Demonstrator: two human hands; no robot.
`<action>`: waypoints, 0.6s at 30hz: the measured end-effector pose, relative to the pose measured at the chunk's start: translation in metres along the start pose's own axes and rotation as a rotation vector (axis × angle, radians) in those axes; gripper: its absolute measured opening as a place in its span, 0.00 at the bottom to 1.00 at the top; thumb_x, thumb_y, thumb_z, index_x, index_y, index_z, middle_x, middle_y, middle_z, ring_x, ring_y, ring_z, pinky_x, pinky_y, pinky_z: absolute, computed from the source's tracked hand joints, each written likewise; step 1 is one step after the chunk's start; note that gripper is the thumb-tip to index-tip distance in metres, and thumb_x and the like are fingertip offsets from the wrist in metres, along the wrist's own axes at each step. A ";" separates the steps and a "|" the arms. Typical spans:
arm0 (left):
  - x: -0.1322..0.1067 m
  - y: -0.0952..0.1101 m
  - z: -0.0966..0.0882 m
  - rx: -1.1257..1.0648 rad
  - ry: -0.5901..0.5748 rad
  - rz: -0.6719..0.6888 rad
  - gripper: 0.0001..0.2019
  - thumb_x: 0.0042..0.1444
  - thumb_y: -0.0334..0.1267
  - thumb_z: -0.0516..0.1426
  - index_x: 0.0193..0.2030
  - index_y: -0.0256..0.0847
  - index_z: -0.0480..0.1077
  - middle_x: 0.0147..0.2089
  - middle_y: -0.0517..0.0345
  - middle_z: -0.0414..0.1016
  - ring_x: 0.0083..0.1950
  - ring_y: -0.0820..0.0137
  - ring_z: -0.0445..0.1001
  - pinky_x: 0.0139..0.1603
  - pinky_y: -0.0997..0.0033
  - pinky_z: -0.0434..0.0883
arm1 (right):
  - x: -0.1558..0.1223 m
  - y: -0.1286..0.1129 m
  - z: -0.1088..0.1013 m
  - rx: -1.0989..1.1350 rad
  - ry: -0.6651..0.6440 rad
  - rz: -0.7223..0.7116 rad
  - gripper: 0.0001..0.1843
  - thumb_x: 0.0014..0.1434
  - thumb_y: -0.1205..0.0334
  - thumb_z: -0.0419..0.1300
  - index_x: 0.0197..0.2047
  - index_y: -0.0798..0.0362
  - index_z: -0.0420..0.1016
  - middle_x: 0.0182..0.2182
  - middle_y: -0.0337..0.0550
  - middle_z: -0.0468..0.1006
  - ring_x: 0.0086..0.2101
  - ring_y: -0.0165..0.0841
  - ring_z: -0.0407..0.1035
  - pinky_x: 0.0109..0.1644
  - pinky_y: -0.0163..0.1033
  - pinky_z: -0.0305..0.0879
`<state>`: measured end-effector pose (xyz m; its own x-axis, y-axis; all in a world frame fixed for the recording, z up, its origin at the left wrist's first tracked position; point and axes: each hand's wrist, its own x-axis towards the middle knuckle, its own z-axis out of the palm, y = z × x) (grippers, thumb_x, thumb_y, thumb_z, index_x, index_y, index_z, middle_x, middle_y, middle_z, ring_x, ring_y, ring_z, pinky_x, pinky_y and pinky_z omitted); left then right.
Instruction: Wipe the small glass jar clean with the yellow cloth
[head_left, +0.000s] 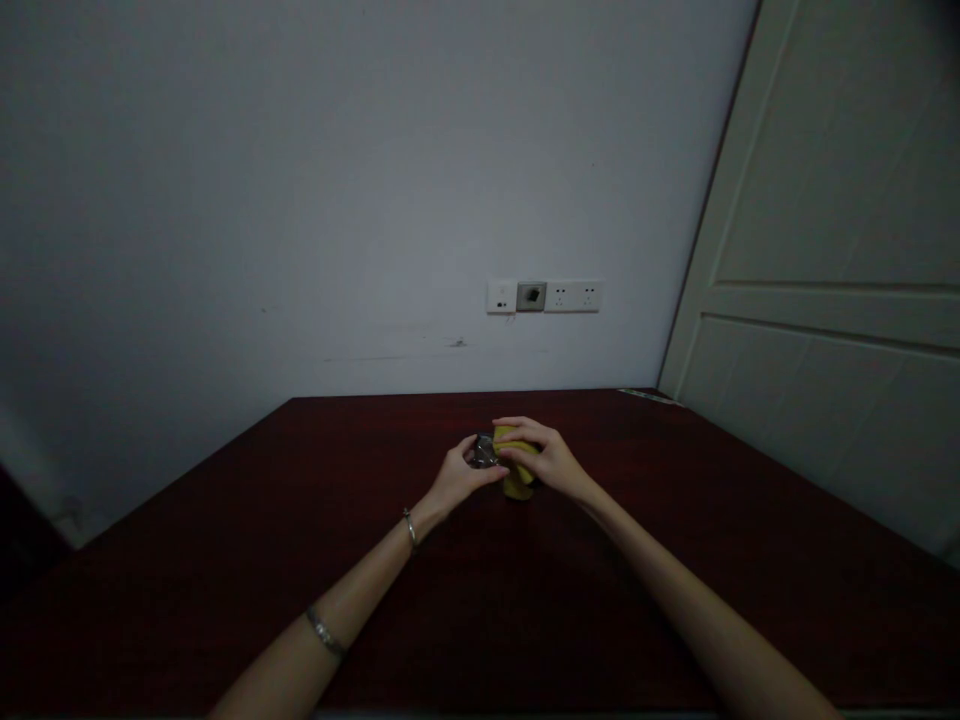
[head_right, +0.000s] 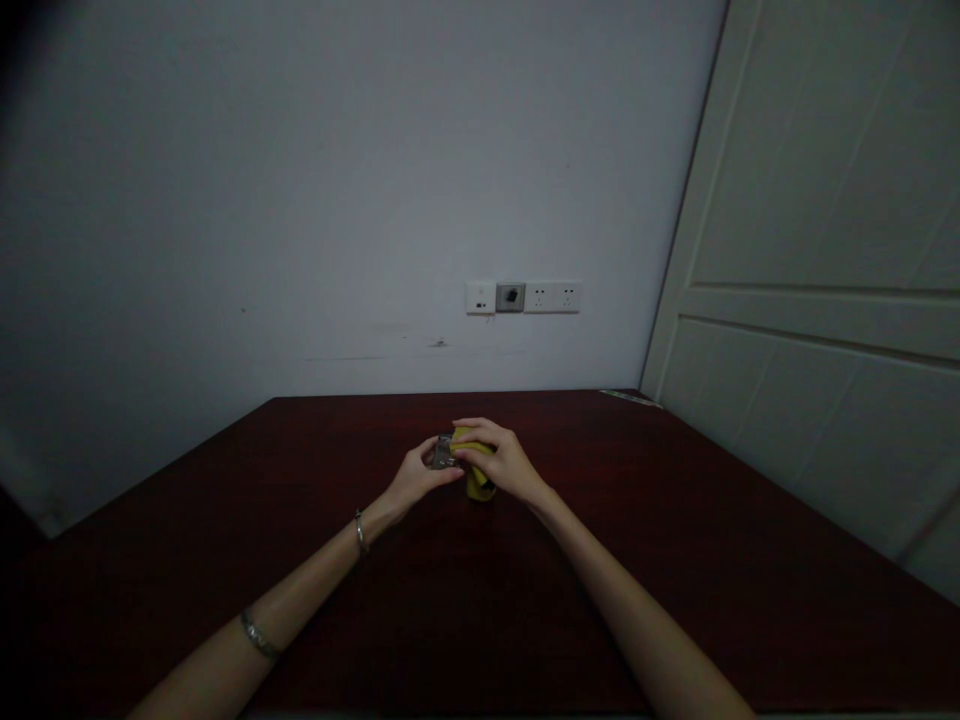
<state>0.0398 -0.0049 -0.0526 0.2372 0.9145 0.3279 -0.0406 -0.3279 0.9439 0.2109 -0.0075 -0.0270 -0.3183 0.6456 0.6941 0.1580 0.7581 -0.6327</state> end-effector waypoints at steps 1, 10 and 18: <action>0.000 0.001 0.000 -0.011 0.000 0.003 0.26 0.35 0.37 0.68 0.44 0.33 0.68 0.42 0.50 0.75 0.40 0.66 0.73 0.45 0.67 0.69 | 0.000 -0.001 0.000 0.014 -0.032 -0.016 0.06 0.52 0.63 0.63 0.36 0.49 0.79 0.47 0.46 0.74 0.46 0.37 0.69 0.52 0.45 0.64; -0.002 0.005 -0.001 -0.013 -0.040 0.000 0.29 0.34 0.37 0.68 0.45 0.34 0.67 0.43 0.49 0.75 0.42 0.64 0.74 0.45 0.66 0.70 | 0.001 0.009 0.001 0.124 0.068 0.137 0.10 0.52 0.57 0.62 0.37 0.50 0.78 0.45 0.47 0.76 0.46 0.38 0.70 0.53 0.46 0.63; -0.003 0.009 -0.001 -0.077 -0.046 -0.016 0.29 0.33 0.37 0.69 0.44 0.34 0.68 0.41 0.51 0.75 0.40 0.66 0.74 0.43 0.68 0.69 | -0.001 0.011 0.005 0.229 0.022 0.202 0.19 0.57 0.47 0.54 0.46 0.48 0.73 0.48 0.44 0.74 0.50 0.38 0.67 0.57 0.46 0.58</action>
<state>0.0383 -0.0101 -0.0450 0.2826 0.9070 0.3124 -0.1104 -0.2927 0.9498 0.2078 -0.0004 -0.0361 -0.2816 0.7848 0.5521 0.0005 0.5755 -0.8178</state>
